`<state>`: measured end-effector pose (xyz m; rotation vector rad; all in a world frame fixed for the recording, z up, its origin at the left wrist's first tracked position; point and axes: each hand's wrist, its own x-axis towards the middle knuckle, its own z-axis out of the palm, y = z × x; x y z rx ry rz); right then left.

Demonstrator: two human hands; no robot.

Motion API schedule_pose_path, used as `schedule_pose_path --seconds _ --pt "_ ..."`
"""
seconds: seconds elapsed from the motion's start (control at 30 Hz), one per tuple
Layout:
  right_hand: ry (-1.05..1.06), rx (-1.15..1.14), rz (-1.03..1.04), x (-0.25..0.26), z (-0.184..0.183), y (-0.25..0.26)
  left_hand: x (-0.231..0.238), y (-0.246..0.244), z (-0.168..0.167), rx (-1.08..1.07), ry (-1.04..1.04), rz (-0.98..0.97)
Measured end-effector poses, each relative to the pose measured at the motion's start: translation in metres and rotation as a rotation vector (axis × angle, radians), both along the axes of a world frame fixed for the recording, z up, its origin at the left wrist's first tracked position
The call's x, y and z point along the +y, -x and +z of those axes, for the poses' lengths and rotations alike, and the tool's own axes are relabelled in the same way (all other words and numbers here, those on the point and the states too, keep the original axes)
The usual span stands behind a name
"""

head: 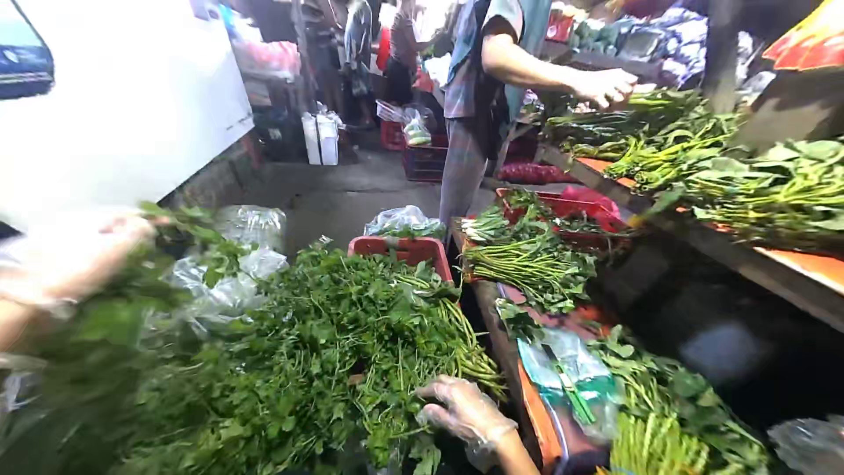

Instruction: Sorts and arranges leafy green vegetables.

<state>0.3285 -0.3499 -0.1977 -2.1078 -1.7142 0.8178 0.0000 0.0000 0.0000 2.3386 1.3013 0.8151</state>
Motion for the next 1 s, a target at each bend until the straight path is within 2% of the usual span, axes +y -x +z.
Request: schedule_pose_path --seconds 0.17,0.23,0.33,0.4,0.47,0.6,1.0 --pt "0.017 0.018 -0.014 0.000 -0.013 0.006 -0.082 -0.065 -0.061 -0.112 0.114 -0.113" --pt "0.023 0.021 -0.023 -0.001 -0.015 0.008 -0.111 -0.090 -0.095 0.118 0.240 -0.098" --pt "0.020 0.028 -0.029 -0.001 -0.015 0.007 -0.146 -0.117 -0.164 0.525 0.352 -0.069" --pt "0.034 0.026 -0.026 0.001 -0.014 0.007 -0.166 -0.122 -0.205 0.574 0.338 -0.090" --pt "0.052 0.008 -0.028 0.002 -0.013 0.007 -0.178 -0.123 -0.231 0.544 0.302 -0.121" --pt "0.111 -0.005 -0.019 0.006 -0.004 0.011 -0.180 -0.125 -0.241 0.490 0.224 -0.122" --pt "0.184 -0.057 -0.016 0.013 0.002 0.015 -0.179 -0.125 -0.241 0.549 0.279 -0.161"
